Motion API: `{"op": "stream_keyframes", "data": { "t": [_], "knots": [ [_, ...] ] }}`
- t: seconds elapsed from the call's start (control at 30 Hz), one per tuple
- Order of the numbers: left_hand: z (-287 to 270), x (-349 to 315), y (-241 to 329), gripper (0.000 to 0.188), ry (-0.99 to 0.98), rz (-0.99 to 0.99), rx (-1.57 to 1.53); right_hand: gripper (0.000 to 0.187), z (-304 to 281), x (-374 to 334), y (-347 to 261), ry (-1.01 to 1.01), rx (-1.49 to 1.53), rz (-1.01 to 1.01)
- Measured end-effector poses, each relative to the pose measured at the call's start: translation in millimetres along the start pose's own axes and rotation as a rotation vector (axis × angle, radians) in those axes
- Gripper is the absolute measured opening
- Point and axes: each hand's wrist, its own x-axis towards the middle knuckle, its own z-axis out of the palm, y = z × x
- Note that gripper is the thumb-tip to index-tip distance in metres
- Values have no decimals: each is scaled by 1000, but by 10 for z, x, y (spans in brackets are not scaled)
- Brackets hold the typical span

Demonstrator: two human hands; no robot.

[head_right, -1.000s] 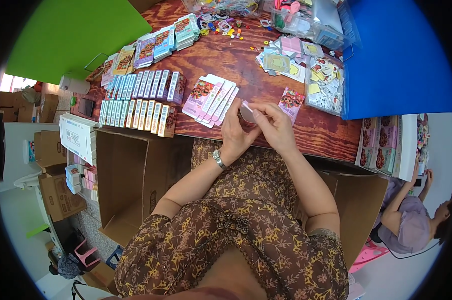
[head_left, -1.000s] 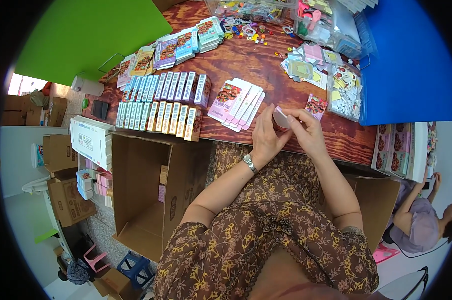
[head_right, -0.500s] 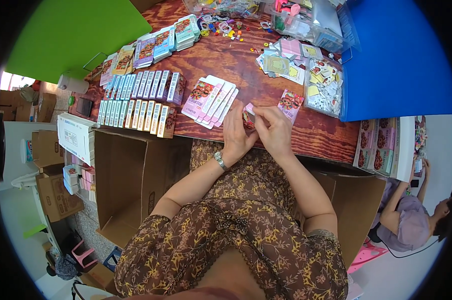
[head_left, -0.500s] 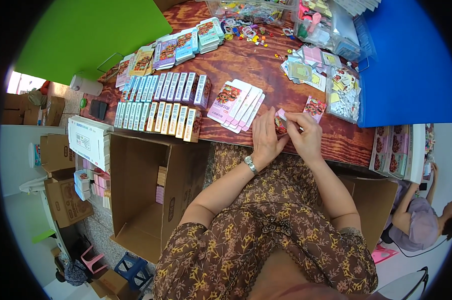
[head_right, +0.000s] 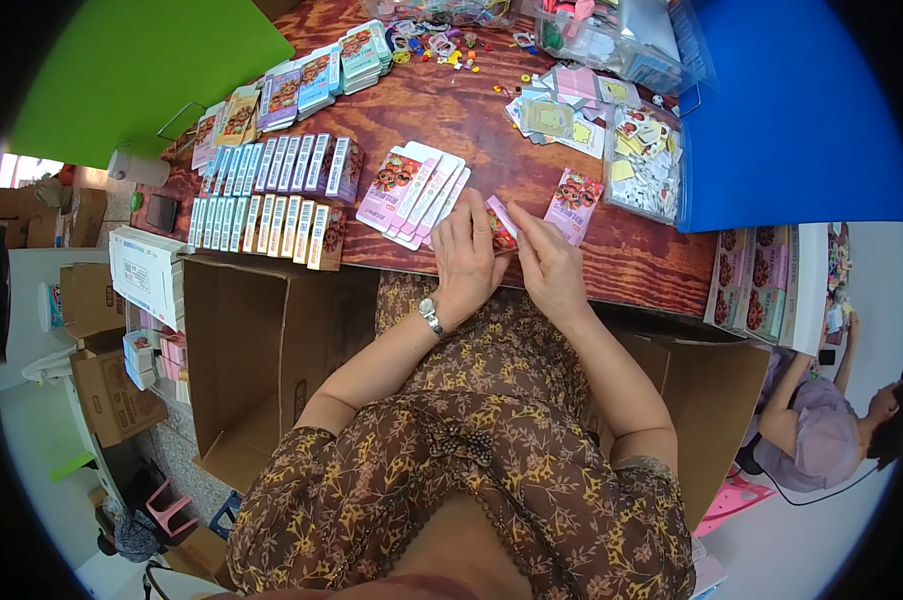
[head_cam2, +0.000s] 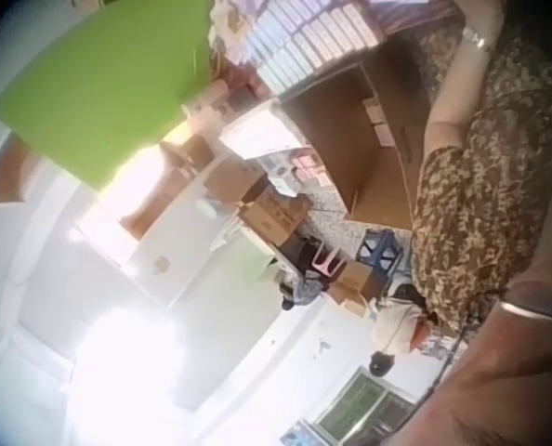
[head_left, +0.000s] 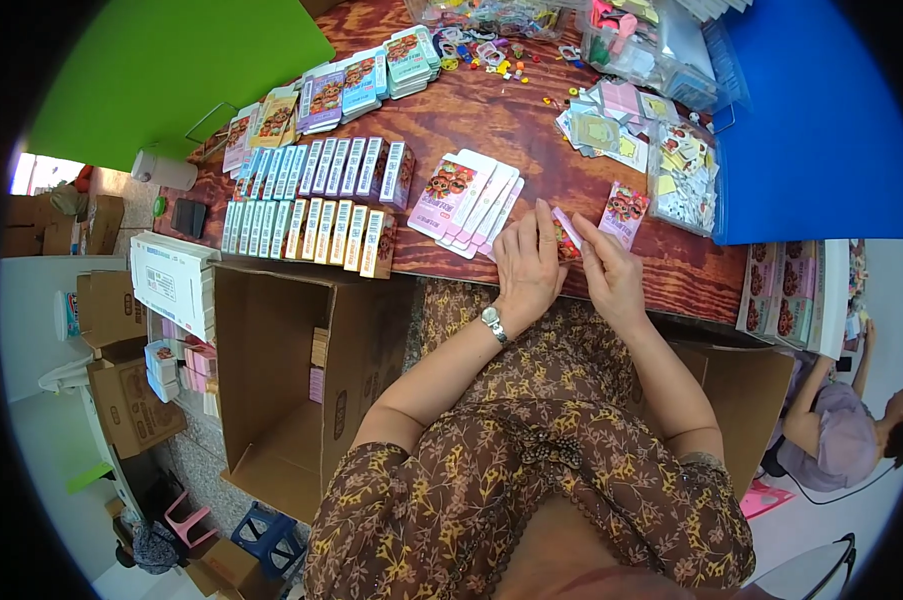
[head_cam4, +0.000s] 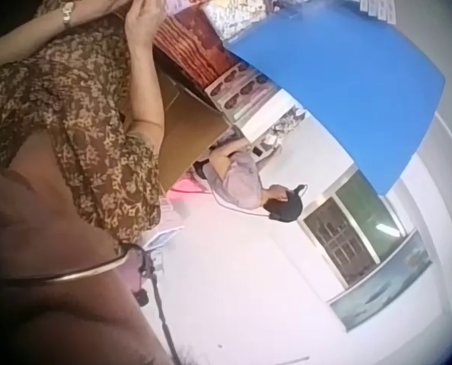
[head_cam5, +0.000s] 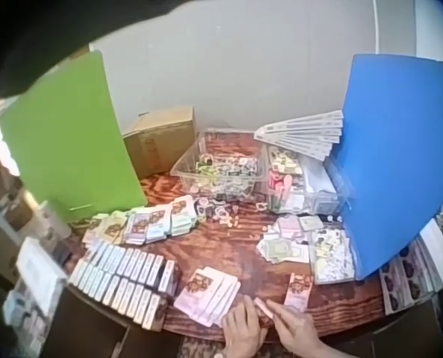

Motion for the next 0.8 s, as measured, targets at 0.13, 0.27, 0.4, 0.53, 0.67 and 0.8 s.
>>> {"op": "stream_keyframes", "data": {
  "t": [0.13, 0.27, 0.4, 0.53, 0.67, 0.8],
  "knots": [
    [15, 19, 23, 100, 3, 3, 52, 36, 102, -57, -38, 69, -109, -85],
    [33, 40, 50, 97, -23, -107, 46, 39, 209, -83, -4, 77, 12, -24],
    [-47, 120, -3, 95, -139, -115, -185, 42, 180, 79, 182, 52, 135, 80],
    [-113, 355, -616, 99, 42, -93, 76, 44, -221, 444, 768, 174, 345, 156],
    [-226, 418, -1160, 104, -98, -238, 311, 47, -618, 651, 757, 18, -60, 376],
    [-218, 462, -1259, 113, -315, -416, 230, 47, -581, 706, 737, 107, -505, -76]
  ]
}}
